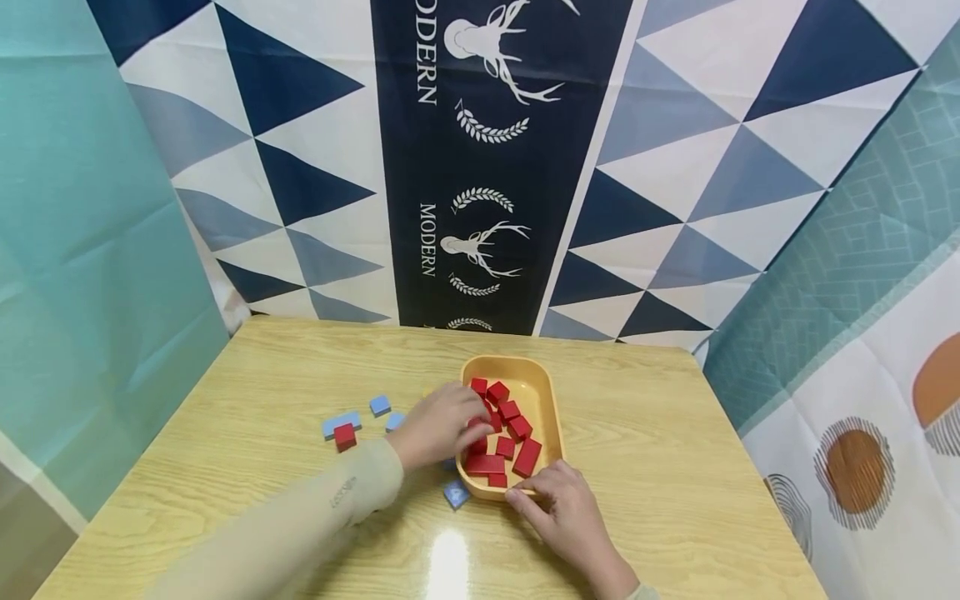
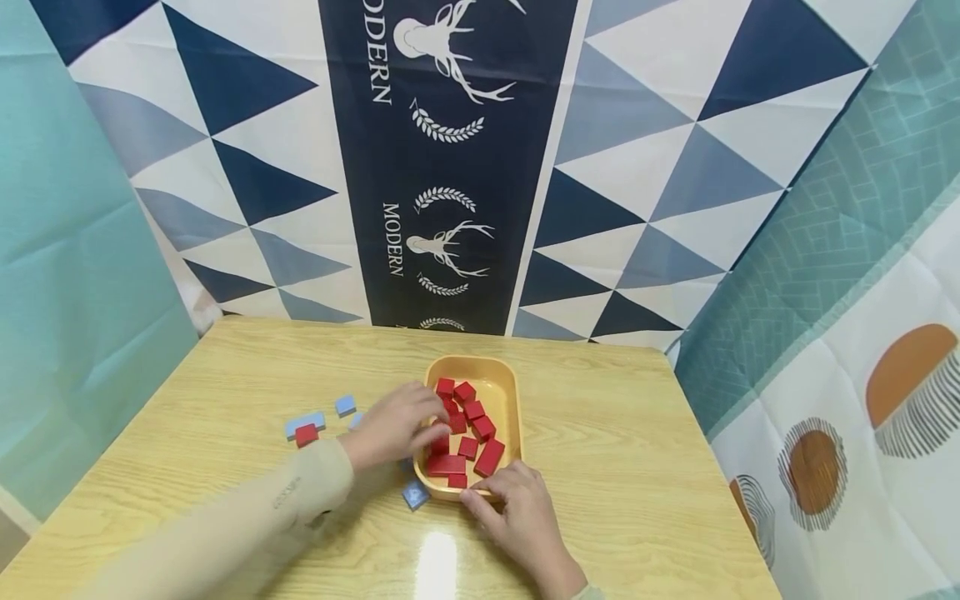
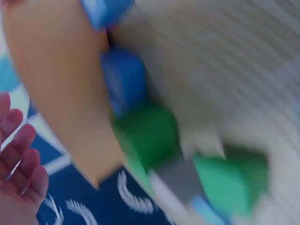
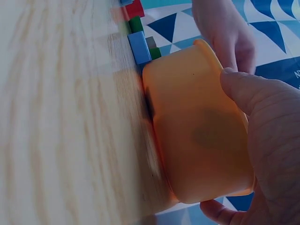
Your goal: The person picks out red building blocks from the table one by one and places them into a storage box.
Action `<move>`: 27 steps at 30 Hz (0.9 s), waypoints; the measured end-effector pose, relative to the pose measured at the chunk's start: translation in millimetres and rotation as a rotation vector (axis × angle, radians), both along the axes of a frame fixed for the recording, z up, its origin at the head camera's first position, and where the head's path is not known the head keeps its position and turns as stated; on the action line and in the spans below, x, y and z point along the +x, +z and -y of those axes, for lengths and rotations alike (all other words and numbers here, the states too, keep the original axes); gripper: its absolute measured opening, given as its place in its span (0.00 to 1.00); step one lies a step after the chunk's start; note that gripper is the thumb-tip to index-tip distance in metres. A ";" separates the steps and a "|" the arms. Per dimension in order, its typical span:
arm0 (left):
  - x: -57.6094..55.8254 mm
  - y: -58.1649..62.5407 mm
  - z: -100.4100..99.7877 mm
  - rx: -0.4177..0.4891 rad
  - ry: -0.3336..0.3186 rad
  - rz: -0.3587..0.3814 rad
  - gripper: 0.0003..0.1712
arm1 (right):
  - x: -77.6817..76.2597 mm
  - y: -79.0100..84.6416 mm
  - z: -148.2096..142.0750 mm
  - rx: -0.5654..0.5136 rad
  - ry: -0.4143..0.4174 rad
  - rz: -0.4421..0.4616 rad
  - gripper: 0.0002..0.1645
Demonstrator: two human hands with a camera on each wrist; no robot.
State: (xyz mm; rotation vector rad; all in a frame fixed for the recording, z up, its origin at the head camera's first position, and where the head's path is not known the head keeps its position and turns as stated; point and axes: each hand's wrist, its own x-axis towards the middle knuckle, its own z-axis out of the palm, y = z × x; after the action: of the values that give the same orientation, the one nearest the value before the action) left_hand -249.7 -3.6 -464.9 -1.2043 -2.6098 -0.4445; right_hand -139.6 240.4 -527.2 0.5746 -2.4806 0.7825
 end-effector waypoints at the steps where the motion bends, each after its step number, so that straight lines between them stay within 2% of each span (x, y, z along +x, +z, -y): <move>1: -1.5 3.3 11.3 0.012 0.032 -0.001 0.13 | -0.2 0.3 0.2 0.005 -0.005 0.008 0.05; 3: -5.0 7.4 36.2 0.024 0.103 0.012 0.12 | -0.4 1.0 0.4 0.006 -0.010 0.017 0.05; 7: -10.5 6.3 91.0 0.044 0.228 0.058 0.10 | -1.2 1.6 -0.4 -0.006 -0.002 0.007 0.05; 12: -9.7 -2.2 150.9 0.030 0.346 0.213 0.07 | -0.9 1.5 -1.5 -0.015 -0.003 -0.003 0.06; 14: -7.7 -7.5 167.1 0.014 0.363 0.273 0.07 | -0.3 1.4 -1.6 -0.018 -0.005 0.002 0.06; 18: -1.3 -17.7 181.2 -0.027 0.349 0.359 0.12 | 0.1 1.0 -1.0 -0.022 -0.012 0.015 0.05; 22: 4.6 -21.3 178.0 -0.047 0.331 0.352 0.18 | -0.5 1.2 0.3 -0.026 -0.018 0.018 0.06; 27: 6.9 -21.9 168.7 -0.066 0.341 0.312 0.13 | -2.0 1.2 3.0 -0.028 -0.004 0.017 0.05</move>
State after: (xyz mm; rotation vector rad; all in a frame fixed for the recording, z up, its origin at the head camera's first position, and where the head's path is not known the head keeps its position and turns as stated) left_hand -242.7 -172.2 -486.8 -0.7277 -3.0384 -0.5136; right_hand -141.6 237.4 -526.0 0.5551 -2.4815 0.8231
